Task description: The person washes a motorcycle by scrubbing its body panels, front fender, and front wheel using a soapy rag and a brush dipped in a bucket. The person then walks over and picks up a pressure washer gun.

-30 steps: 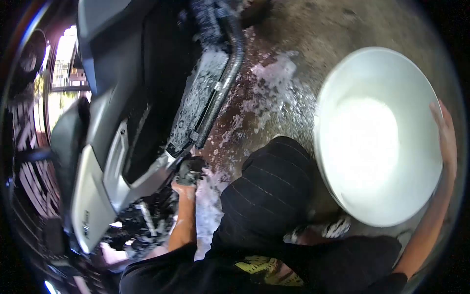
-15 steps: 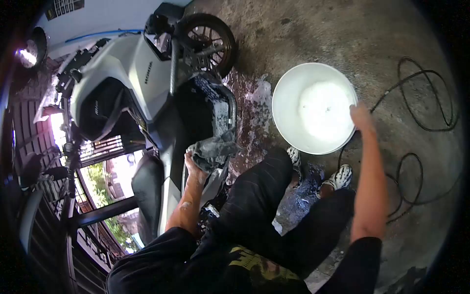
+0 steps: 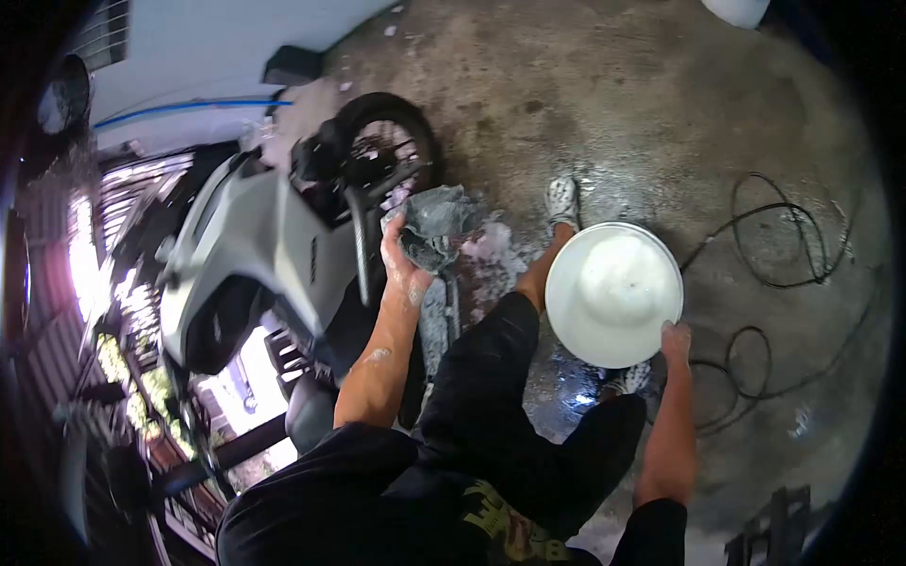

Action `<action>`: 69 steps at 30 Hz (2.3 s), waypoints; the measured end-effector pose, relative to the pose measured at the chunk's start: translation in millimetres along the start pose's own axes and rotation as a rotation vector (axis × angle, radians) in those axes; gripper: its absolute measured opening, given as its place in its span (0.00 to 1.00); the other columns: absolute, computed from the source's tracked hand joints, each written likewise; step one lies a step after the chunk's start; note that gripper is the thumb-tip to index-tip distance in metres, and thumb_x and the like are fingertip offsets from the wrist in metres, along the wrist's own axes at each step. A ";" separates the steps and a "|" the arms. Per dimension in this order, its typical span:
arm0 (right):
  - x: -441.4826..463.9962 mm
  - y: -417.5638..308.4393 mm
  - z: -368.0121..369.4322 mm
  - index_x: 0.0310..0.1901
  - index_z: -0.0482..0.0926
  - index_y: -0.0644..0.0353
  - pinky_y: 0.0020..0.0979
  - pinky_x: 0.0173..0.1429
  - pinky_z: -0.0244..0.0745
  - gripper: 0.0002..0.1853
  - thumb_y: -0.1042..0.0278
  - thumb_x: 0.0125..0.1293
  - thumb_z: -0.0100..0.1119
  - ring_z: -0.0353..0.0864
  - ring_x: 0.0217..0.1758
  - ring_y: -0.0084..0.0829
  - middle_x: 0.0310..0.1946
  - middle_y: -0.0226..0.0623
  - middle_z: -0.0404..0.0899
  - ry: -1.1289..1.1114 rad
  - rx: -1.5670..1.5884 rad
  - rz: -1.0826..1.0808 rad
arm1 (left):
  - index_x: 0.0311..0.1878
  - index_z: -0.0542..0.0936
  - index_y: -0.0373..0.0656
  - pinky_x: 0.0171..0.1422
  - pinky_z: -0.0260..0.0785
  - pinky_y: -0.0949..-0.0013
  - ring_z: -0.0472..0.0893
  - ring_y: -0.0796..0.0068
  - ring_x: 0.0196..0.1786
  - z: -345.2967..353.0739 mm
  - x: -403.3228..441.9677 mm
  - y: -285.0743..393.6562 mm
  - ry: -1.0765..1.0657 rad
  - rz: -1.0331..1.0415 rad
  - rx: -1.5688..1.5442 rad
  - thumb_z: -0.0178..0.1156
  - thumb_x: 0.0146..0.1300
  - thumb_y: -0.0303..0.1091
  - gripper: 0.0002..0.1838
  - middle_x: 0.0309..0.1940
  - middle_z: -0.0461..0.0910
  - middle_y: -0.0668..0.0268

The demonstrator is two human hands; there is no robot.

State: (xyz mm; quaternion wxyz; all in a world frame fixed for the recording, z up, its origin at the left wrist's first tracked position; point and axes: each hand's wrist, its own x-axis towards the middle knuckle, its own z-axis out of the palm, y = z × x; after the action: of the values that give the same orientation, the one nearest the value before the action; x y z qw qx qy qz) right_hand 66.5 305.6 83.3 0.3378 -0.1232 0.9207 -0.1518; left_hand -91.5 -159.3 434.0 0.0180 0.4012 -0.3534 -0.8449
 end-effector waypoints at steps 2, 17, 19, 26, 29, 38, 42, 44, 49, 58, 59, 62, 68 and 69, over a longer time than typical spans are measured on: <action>-10.0 -24.6 -62.7 0.37 0.77 0.64 0.50 0.48 0.68 0.13 0.65 0.57 0.47 0.75 0.41 0.53 0.35 0.57 0.76 0.023 -0.087 0.040 | 0.51 0.72 0.38 0.54 0.69 0.57 0.76 0.58 0.49 22.3 58.4 -4.9 0.031 -0.072 -0.065 0.51 0.57 0.40 0.21 0.49 0.76 0.56; 203.9 -166.9 -396.8 0.52 0.62 0.74 0.41 0.35 0.77 0.32 0.57 0.50 0.54 0.77 0.38 0.46 0.42 0.55 0.73 0.120 0.602 0.808 | 0.27 0.77 0.39 0.38 0.67 0.67 0.74 0.71 0.32 68.6 197.9 50.9 0.468 -0.186 -0.059 0.57 0.47 0.26 0.03 0.26 0.75 0.67; 239.0 -200.1 -430.1 0.53 0.61 0.75 0.43 0.43 0.74 0.34 0.56 0.50 0.54 0.76 0.43 0.50 0.44 0.58 0.72 0.135 0.402 0.680 | 0.27 0.78 0.39 0.36 0.65 0.70 0.74 0.74 0.30 53.7 205.3 42.6 0.500 -0.179 0.106 0.58 0.49 0.30 0.04 0.25 0.76 0.69; 375.6 -367.5 -516.6 0.51 0.60 0.78 0.46 0.58 0.63 0.34 0.56 0.49 0.52 0.70 0.51 0.59 0.45 0.68 0.70 -0.059 -0.129 0.150 | 0.34 0.81 0.34 0.43 0.67 0.63 0.79 0.65 0.37 27.7 206.5 46.5 0.802 -0.247 0.501 0.62 0.50 0.41 0.17 0.31 0.81 0.56; 437.8 -412.0 -507.4 0.45 0.64 0.80 0.47 0.56 0.64 0.29 0.59 0.50 0.52 0.70 0.49 0.60 0.43 0.68 0.70 -0.118 -0.278 -0.200 | 0.37 0.80 0.34 0.48 0.69 0.60 0.80 0.55 0.41 26.5 195.4 37.3 1.049 -0.073 0.633 0.59 0.52 0.45 0.21 0.37 0.80 0.49; 485.9 -515.6 -427.0 0.44 0.65 0.81 0.44 0.58 0.62 0.28 0.60 0.50 0.55 0.67 0.52 0.58 0.43 0.66 0.68 -0.499 -0.423 -0.784 | 0.35 0.78 0.35 0.38 0.68 0.65 0.76 0.67 0.31 52.1 161.7 10.0 1.371 -0.193 -0.066 0.58 0.46 0.34 0.14 0.28 0.80 0.58; 480.9 -540.7 -358.2 0.46 0.65 0.80 0.43 0.57 0.63 0.30 0.59 0.50 0.56 0.68 0.52 0.59 0.45 0.67 0.68 -0.669 -0.360 -0.830 | 0.37 0.78 0.38 0.40 0.69 0.64 0.76 0.65 0.34 40.2 185.9 -51.9 1.426 0.027 0.343 0.57 0.52 0.38 0.14 0.29 0.79 0.61; 479.3 -537.1 -337.7 0.47 0.65 0.80 0.43 0.58 0.63 0.30 0.59 0.50 0.56 0.68 0.52 0.59 0.46 0.68 0.69 -0.812 -0.334 -0.818 | 0.36 0.77 0.39 0.42 0.67 0.63 0.76 0.66 0.36 31.0 195.7 -91.2 1.458 0.060 0.383 0.56 0.55 0.40 0.14 0.30 0.78 0.61; 480.6 -528.7 -303.3 0.51 0.63 0.78 0.41 0.60 0.63 0.33 0.57 0.50 0.53 0.70 0.55 0.56 0.47 0.68 0.70 -1.000 -0.415 -0.597 | 0.32 0.76 0.37 0.45 0.63 0.62 0.72 0.69 0.39 29.4 195.0 -122.2 1.378 -0.129 0.102 0.51 0.52 0.42 0.16 0.31 0.75 0.60; 535.9 -530.6 -302.3 0.66 0.50 0.68 0.37 0.66 0.57 0.42 0.51 0.55 0.54 0.62 0.64 0.51 0.59 0.60 0.62 -1.572 -0.998 -0.537 | 0.41 0.71 0.37 0.44 0.73 0.62 0.76 0.62 0.37 57.0 255.7 26.4 1.537 0.335 -1.410 0.50 0.44 0.18 0.17 0.33 0.72 0.60; 545.4 -533.2 -306.7 0.65 0.53 0.66 0.37 0.67 0.54 0.42 0.46 0.56 0.53 0.59 0.66 0.49 0.61 0.59 0.60 -1.514 -0.844 -0.642 | 0.48 0.69 0.36 0.48 0.73 0.57 0.77 0.57 0.42 57.6 265.4 35.5 1.584 0.386 -1.419 0.49 0.45 0.18 0.21 0.41 0.74 0.56; 587.0 -586.5 -337.5 0.64 0.58 0.63 0.37 0.70 0.50 0.40 0.40 0.58 0.52 0.58 0.68 0.45 0.62 0.56 0.59 -1.302 -0.659 -0.700 | 0.49 0.69 0.36 0.53 0.70 0.55 0.76 0.57 0.45 58.8 283.8 65.3 1.416 0.637 -1.553 0.49 0.46 0.22 0.22 0.44 0.75 0.56; 727.4 -704.6 -328.6 0.42 0.73 0.63 0.30 0.45 0.66 0.20 0.52 0.63 0.54 0.68 0.38 0.25 0.33 0.32 0.73 -0.987 0.231 -0.569 | 0.50 0.70 0.37 0.60 0.65 0.52 0.74 0.56 0.52 18.2 321.7 105.3 1.544 0.988 -1.649 0.47 0.60 0.28 0.15 0.50 0.74 0.55; 720.7 -736.4 -343.4 0.40 0.72 0.64 0.30 0.42 0.65 0.21 0.51 0.61 0.56 0.67 0.36 0.25 0.32 0.33 0.71 -0.949 0.027 -0.706 | 0.50 0.71 0.36 0.58 0.67 0.55 0.76 0.57 0.50 6.4 326.1 99.8 1.525 1.033 -1.597 0.45 0.64 0.32 0.14 0.49 0.76 0.55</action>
State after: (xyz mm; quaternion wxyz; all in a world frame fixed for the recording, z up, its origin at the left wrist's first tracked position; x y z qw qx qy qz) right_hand -602.7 -544.6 178.3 0.6432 -0.4722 0.5705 -0.1948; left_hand -342.1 -332.8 280.8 0.7965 0.4828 0.2489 -0.2656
